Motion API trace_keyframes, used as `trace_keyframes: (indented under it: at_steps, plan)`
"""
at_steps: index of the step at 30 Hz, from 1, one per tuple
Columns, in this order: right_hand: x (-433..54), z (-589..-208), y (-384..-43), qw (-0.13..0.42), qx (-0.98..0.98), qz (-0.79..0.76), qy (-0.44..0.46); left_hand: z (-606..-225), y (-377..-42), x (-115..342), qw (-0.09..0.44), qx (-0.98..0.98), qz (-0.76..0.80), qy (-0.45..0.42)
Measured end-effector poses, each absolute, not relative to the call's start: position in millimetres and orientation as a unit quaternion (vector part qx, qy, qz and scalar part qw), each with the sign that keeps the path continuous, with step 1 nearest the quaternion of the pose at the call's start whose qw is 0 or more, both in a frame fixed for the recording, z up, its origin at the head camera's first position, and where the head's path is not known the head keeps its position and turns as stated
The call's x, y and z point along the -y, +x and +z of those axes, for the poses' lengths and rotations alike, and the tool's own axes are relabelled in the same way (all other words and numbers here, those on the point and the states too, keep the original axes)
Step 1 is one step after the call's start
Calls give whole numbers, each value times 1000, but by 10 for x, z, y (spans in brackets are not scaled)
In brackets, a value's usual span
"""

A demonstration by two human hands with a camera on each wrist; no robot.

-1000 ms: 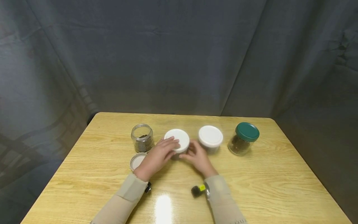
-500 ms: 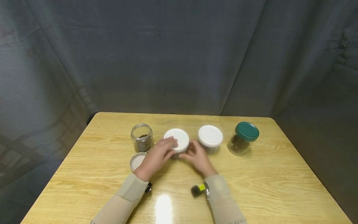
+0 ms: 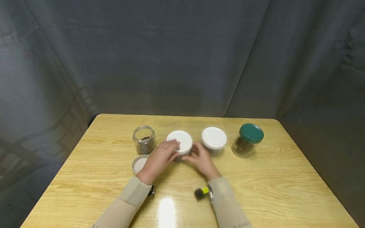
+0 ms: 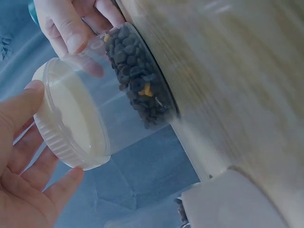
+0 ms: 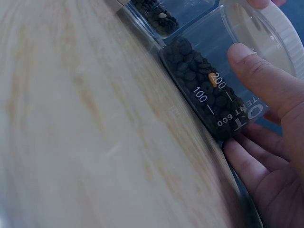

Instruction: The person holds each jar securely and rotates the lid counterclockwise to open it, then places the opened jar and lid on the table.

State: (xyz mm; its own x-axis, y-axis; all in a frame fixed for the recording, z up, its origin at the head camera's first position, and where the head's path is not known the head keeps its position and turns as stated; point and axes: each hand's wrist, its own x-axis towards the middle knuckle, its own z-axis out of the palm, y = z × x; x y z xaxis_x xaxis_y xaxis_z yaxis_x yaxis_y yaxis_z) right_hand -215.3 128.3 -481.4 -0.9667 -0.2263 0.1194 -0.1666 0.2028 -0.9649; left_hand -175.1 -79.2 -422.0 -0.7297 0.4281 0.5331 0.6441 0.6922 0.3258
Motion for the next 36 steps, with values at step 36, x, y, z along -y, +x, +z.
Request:
trace_keyframes:
  at_steps: [36]
  plan:
    - [-1289,-4809,-2154,16,-788,-600,-137,-4145,-1785,892,361,839,-296,-278]
